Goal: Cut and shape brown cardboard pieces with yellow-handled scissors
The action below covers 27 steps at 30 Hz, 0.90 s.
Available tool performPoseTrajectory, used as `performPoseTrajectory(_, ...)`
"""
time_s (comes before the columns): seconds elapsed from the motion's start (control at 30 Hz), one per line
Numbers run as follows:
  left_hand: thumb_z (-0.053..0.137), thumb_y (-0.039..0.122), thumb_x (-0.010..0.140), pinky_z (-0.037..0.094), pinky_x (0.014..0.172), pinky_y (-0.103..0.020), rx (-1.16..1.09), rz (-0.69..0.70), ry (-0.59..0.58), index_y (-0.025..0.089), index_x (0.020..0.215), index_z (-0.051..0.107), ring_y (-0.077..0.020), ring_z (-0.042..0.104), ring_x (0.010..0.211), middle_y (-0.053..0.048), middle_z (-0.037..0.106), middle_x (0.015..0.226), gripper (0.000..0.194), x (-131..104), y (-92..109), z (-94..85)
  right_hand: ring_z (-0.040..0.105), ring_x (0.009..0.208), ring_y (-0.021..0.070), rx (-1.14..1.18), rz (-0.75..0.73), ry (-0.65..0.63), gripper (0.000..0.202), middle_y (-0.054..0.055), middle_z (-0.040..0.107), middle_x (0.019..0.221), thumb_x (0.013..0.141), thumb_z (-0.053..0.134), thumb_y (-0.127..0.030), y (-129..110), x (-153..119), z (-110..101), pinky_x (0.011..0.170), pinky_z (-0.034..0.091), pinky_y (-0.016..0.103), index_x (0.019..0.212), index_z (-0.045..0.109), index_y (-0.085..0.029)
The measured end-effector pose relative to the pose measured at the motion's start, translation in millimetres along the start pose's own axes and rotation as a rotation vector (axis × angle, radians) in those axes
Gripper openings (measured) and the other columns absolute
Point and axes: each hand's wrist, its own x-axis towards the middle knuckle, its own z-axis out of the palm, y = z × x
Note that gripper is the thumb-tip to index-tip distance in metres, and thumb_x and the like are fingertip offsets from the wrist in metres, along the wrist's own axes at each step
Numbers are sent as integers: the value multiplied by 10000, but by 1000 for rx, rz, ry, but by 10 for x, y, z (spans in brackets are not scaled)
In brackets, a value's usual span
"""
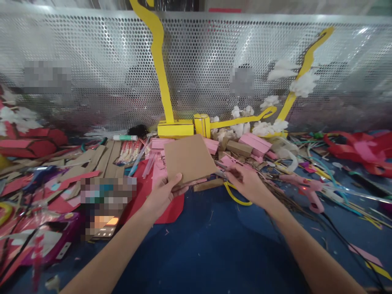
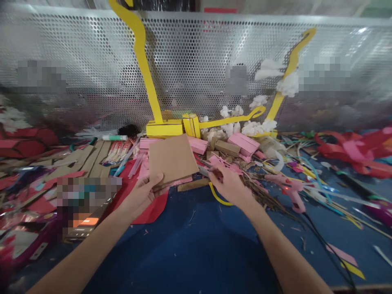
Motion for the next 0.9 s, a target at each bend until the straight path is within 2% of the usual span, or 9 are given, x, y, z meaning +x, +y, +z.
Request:
performPoseTrajectory(0.1, 827, 230, 793, 634, 818, -304, -67, 70, 26, 122, 1013, 759, -231, 778, 872, -118, 803, 992, 254, 27, 16, -28, 611, 1006, 342, -268, -2, -28, 255, 141, 679, 1037, 756, 740, -285, 141, -29, -254, 921, 431, 440, 971, 647, -184)
performPoseTrajectory(0.2, 833, 222, 789, 637, 841, -321, -141, 108, 45, 130, 982, 756, -228, 780, 874, -101, 804, 984, 227, 66, -4, -75, 619, 954, 344, -457, 7, -94, 233, 155, 674, 962, 665, 727, -157, 257, -59, -299, 846, 431, 394, 884, 650, -161)
performPoseTrajectory(0.33, 835, 214, 784, 640, 832, -315, -192, 115, 59, 131, 951, 753, -247, 779, 912, -108, 806, 970, 204, 98, -26, -104, 642, 826, 278, -604, 10, -129, 232, 134, 691, 901, 661, 674, -122, 296, -48, -202, 716, 416, 318, 888, 637, -154)
performPoseTrajectory(0.47, 847, 204, 765, 646, 794, -302, -238, 127, 88, 121, 890, 745, -252, 782, 892, -114, 806, 927, 182, 92, 0, -73, 638, 746, 234, -663, 7, -73, 207, 105, 698, 866, 683, 650, -140, 219, -5, -218, 651, 389, 294, 887, 627, -165)
performPoseTrajectory(0.6, 810, 174, 797, 650, 757, -278, -303, 136, 103, 125, 914, 738, -232, 778, 899, -107, 805, 940, 146, 76, 43, -42, 619, 728, 233, -653, -30, 23, 153, 86, 685, 842, 807, 624, -293, 88, 34, -322, 651, 399, 310, 912, 598, -184)
performPoseTrajectory(0.7, 772, 149, 831, 645, 775, -253, -333, 161, 111, 143, 959, 731, -220, 769, 959, -92, 800, 1023, 134, 74, 63, -39, 606, 740, 228, -538, -102, 73, 280, 73, 670, 871, 885, 608, -453, 4, 25, -327, 668, 422, 320, 978, 563, -192)
performPoseTrajectory(0.77, 775, 142, 826, 643, 780, -243, -327, 173, 128, 154, 984, 725, -214, 767, 975, -83, 795, 1058, 166, 75, 67, -40, 589, 747, 218, -410, -139, 33, 347, 48, 645, 883, 878, 641, -502, -30, -5, -281, 668, 433, 317, 1025, 543, -203)
performPoseTrajectory(0.9, 829, 201, 783, 642, 781, -253, -263, 195, 134, 161, 999, 723, -220, 769, 962, -82, 797, 1045, 245, 64, 54, -32, 541, 686, 182, -153, -89, -169, 331, -8, 593, 803, 866, 693, -465, -54, -76, -132, 606, 424, 288, 1027, 541, -219)
